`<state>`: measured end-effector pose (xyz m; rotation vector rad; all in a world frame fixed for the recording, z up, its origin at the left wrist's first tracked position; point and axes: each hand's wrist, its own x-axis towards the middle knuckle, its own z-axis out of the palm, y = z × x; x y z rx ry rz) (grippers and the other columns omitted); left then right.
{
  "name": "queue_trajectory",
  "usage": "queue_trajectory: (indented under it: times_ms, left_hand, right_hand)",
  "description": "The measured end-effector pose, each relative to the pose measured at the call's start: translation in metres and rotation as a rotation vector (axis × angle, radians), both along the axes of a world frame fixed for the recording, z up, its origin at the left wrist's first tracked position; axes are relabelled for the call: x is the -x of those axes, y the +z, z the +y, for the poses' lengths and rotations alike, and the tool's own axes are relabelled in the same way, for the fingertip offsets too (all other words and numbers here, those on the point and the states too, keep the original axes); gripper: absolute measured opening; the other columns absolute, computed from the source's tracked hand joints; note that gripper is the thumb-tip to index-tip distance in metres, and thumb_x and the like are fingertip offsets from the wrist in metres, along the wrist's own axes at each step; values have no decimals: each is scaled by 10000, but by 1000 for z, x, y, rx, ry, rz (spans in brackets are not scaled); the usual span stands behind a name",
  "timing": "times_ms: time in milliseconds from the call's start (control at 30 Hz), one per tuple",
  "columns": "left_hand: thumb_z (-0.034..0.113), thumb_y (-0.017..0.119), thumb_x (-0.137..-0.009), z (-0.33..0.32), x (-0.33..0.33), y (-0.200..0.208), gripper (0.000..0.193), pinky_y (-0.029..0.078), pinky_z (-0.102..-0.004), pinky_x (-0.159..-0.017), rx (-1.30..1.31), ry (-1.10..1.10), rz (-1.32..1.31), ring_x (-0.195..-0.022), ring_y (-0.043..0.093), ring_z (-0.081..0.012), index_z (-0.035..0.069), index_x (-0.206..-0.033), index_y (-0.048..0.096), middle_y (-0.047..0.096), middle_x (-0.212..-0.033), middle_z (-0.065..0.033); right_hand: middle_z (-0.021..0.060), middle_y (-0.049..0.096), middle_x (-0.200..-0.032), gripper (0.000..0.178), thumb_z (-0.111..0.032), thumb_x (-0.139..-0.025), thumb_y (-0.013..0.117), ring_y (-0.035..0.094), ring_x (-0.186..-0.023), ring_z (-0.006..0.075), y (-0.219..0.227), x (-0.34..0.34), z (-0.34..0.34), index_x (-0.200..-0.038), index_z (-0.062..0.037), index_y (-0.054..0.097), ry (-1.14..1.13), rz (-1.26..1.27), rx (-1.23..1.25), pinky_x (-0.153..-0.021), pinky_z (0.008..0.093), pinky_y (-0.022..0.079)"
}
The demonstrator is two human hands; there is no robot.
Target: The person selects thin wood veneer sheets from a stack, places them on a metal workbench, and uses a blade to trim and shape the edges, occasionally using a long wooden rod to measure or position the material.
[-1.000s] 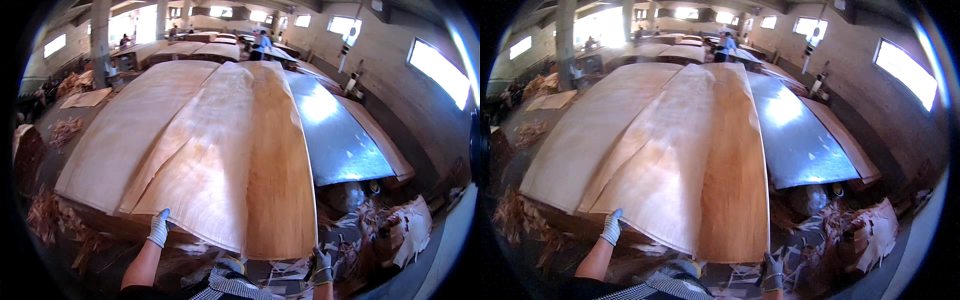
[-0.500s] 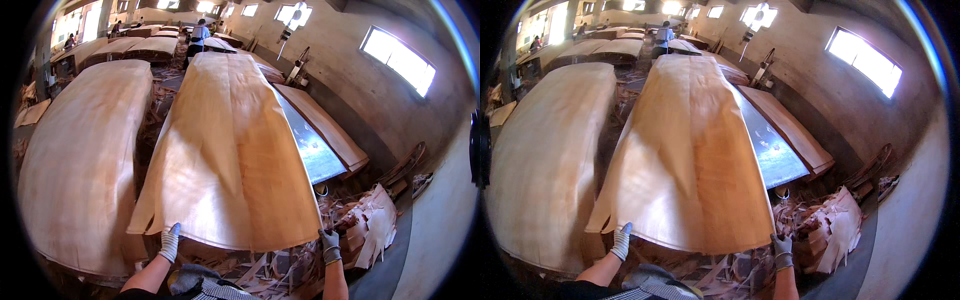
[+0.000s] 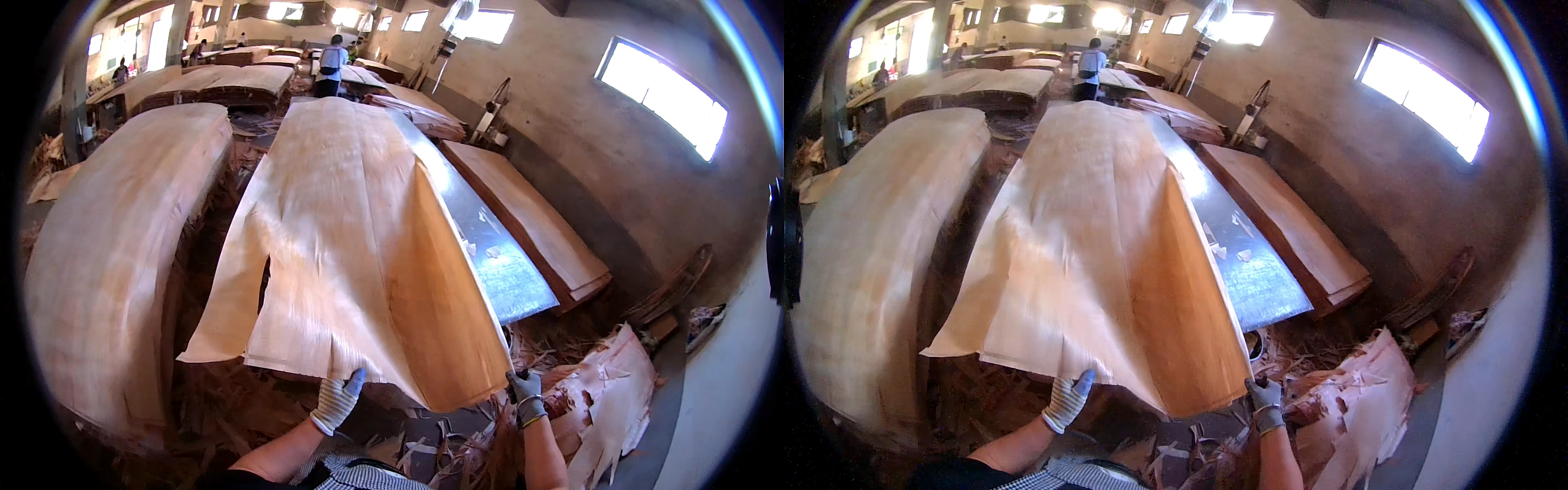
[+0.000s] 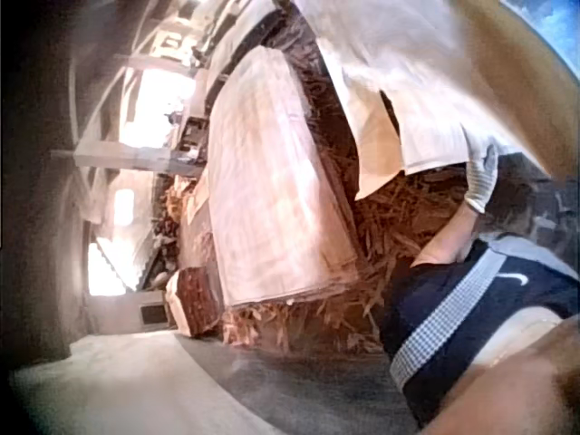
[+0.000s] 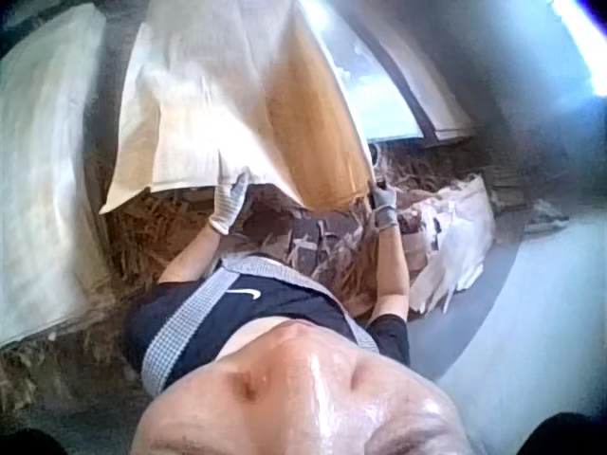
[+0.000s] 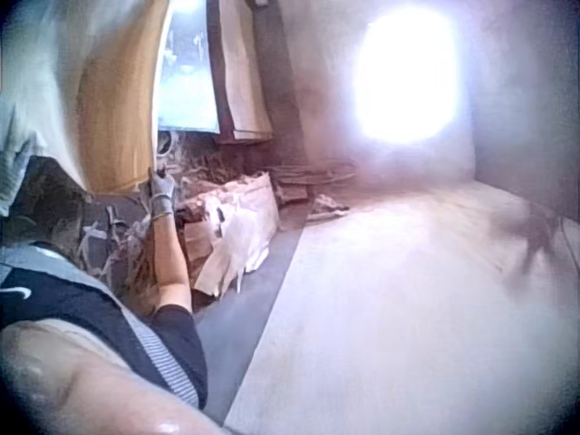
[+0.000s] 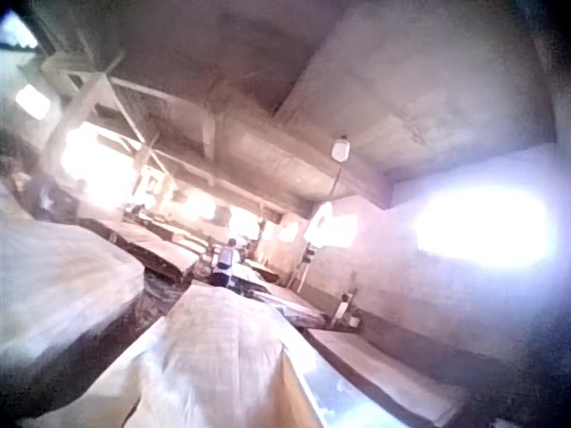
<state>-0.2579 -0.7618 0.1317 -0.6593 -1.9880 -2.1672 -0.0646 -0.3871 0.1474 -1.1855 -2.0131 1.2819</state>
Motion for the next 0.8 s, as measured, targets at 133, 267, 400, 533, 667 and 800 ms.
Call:
queue_trajectory:
  times_ms: [133,267,400,533,667,800]
  left_hand:
    - [188,574,-821,38,5,-7,328,446,-346,-715,149,-4,-299,-797,584,-236,-33,-1060,530,612,-930,-184]
    - [272,563,-825,81,34,-65,298,448,-339,-615,109,208,-265,-611,588,-182,-10,-767,638,637,-701,-124]
    - [238,575,-826,116,36,-68,263,518,-335,-614,-344,49,-882,-685,621,-243,8,-955,583,621,-841,-137]
    - [269,480,-865,146,32,-111,241,507,-437,-662,-511,-26,-1327,-781,598,-308,65,-991,502,587,-918,-154]
    - [311,433,-874,138,20,-145,271,484,-441,-725,-608,-81,-1368,-817,562,-304,91,-1024,481,574,-920,-146]
    - [281,481,-864,163,35,-147,267,475,-466,-777,-679,-46,-1362,-887,547,-324,92,-1053,461,536,-1014,-169]
  right_hand:
    - [8,521,-542,179,-171,-697,702,432,-395,116,9,44,48,-678,-35,587,7,1,171,-376,265,345]
    - [42,501,-506,195,-165,-710,696,420,-333,144,-36,98,133,-657,-55,544,86,85,102,-314,280,331]
    - [40,515,-524,190,-148,-697,704,461,-361,154,-31,136,168,-667,-46,547,46,136,176,-338,288,350]
    - [17,510,-541,175,-136,-695,703,454,-378,130,-38,133,251,-698,-31,564,43,29,67,-360,284,357]
    - [17,520,-547,195,-159,-695,708,453,-401,124,-31,139,276,-661,-44,554,61,26,92,-366,263,341]
    - [33,514,-523,220,-208,-713,695,446,-381,136,-35,165,316,-652,-63,542,120,-39,55,-354,275,335]
